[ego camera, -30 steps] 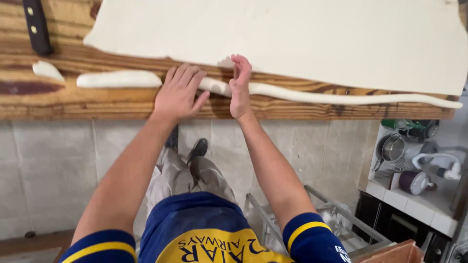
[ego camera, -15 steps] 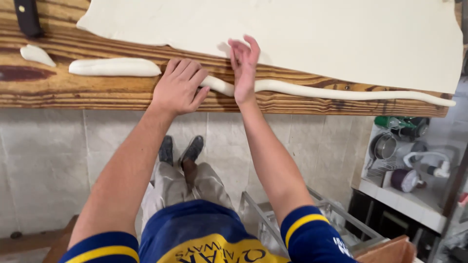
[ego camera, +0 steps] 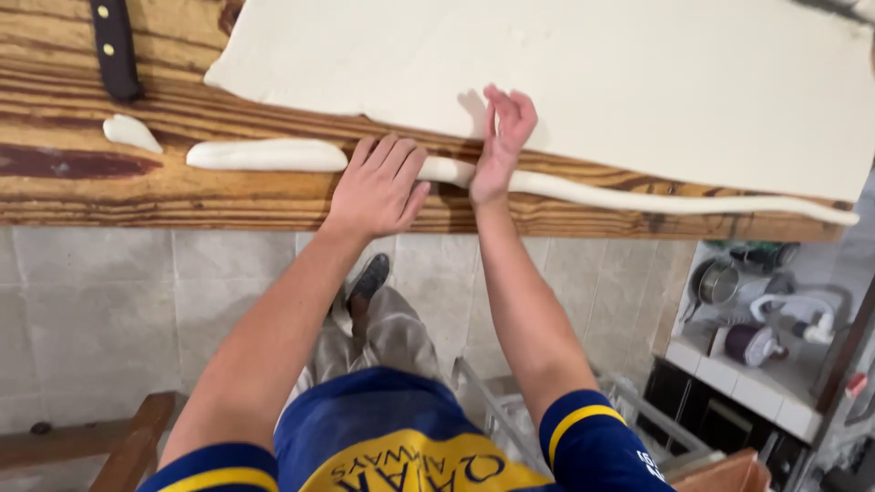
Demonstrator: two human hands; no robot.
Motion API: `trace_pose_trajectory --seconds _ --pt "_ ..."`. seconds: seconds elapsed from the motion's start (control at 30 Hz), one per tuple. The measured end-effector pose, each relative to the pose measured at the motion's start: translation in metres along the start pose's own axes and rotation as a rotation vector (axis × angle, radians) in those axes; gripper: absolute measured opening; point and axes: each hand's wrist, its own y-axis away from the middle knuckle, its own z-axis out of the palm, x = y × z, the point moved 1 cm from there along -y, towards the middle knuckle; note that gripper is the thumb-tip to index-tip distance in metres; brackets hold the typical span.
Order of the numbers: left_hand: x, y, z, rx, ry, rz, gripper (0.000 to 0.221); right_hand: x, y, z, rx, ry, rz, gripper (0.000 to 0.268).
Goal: Flattening dough using a mechanical sheeter and then cutting and rolling it on a wooden work surface
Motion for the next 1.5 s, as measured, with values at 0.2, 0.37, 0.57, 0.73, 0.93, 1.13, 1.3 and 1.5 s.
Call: trace_pose_trajectory --seconds 0.2,0.37,0.57,0.73,0.93,1.13,1.3,1.5 --pt "-0.002 -0.004 -0.005 -0.006 0.208 -0.077 0.042 -0.029 0.038 0.007 -0.084 0.185 0.064 0.067" --pt "-0.013 0.002 0.021 0.095 0.081 -0.034 0.045 -0.004 0.003 0.004 -0.114 0.374 -0.042 0.071" --pt "-0.009 0.01 0.02 0.105 0.027 -0.018 0.048 -0.036 0.053 0.014 -0.083 0.252 0.099 0.07" --pt "-0.016 0.005 0.029 0.136 0.046 -0.059 0.048 -0.013 0.017 0.008 -0.202 0.436 0.04 0.08" --pt "-0.01 0.011 0.02 0.069 -0.02 -0.063 0.056 -0.019 0.054 0.009 -0.084 0.067 0.141 0.061" --pt "-0.016 0.017 0.035 0.015 -0.117 0.019 0.073 -0.007 0.026 0.004 -0.186 0.251 0.076 0.069" --pt "-0.023 0.034 0.019 -0.138 -0.021 0.042 0.05 -0.029 0.084 -0.006 -0.477 0.908 -0.078 0.065" --pt "0.03 0.037 0.049 -0.169 0.133 0.046 0.051 -0.048 0.1 -0.084 -0.263 1.011 -0.36 0.03"
